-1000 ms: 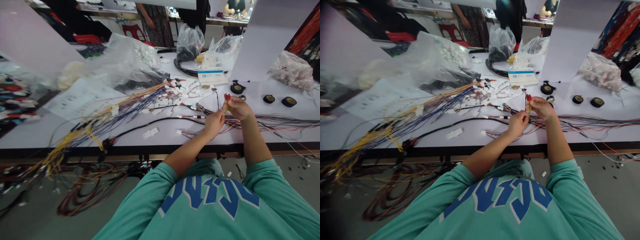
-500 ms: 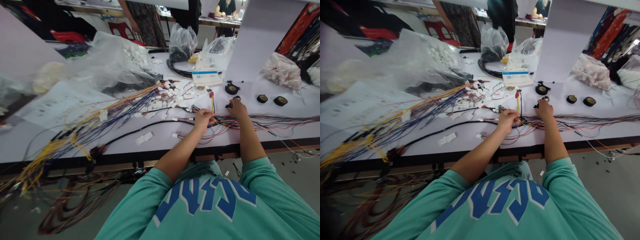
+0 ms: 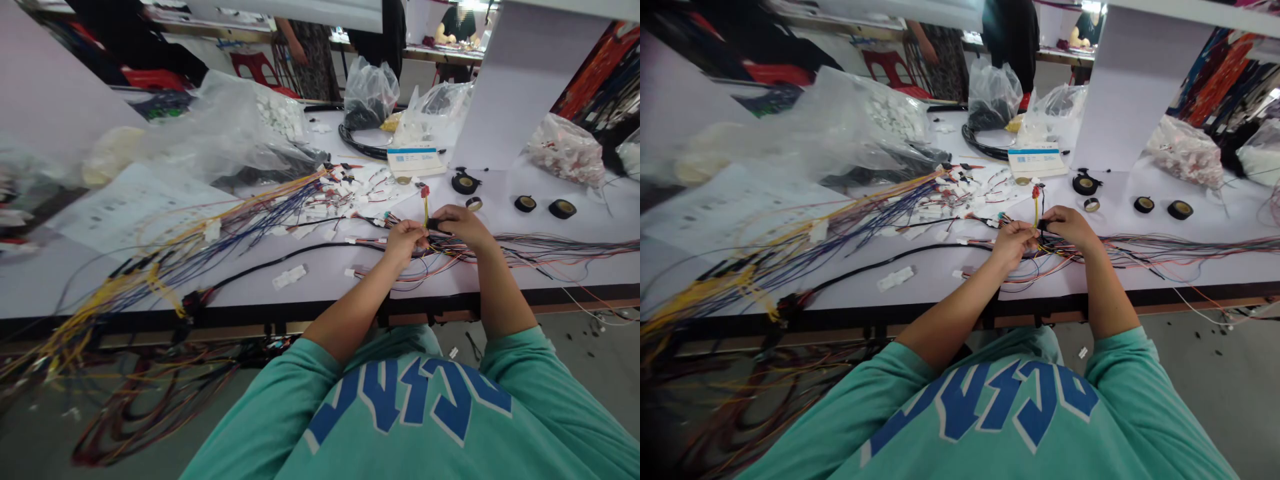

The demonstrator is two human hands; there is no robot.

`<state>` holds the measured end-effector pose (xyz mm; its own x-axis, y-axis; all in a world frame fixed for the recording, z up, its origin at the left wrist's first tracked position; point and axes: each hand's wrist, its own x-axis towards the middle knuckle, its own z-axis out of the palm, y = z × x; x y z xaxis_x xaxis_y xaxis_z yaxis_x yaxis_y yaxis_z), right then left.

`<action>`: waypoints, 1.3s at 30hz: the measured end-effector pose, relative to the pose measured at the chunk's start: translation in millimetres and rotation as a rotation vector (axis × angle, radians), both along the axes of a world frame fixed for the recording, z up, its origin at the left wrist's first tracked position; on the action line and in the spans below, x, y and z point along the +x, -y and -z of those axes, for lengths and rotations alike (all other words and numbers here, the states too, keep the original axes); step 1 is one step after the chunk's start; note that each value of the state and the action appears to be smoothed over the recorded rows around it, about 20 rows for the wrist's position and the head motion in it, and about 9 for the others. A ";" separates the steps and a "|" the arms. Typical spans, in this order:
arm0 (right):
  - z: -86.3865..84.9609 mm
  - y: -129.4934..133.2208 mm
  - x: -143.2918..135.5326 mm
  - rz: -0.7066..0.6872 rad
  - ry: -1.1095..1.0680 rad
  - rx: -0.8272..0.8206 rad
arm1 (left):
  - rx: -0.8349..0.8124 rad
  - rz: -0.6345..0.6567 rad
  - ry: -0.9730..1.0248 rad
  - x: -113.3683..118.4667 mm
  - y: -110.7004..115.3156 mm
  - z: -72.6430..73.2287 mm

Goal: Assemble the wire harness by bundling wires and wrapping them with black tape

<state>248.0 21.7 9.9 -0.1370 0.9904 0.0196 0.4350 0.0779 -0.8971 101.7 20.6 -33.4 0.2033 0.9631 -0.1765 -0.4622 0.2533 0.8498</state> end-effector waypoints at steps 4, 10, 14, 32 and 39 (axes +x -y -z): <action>-2.8 3.7 -9.5 0.003 0.059 0.023 | 0.028 -0.024 -0.053 0.7 1.9 -2.0; -6.2 7.0 -14.2 0.015 0.221 0.050 | 0.120 -0.056 -0.192 0.5 5.0 -2.4; -2.1 6.3 -15.4 0.017 0.296 0.091 | 0.182 -0.054 -0.234 -0.4 6.5 -0.6; 5.8 2.6 -15.0 -0.099 -0.138 -0.034 | 0.168 0.161 -0.170 -19.0 3.9 -13.8; 6.2 5.0 -21.9 0.009 -0.198 -0.049 | 0.166 0.151 -0.155 -19.6 4.7 -13.3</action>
<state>226.1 16.7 3.6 -0.1262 0.9920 -0.0033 0.2506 0.0287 -0.9677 82.1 15.9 -20.1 0.3295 0.9423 -0.0589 -0.2910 0.1607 0.9431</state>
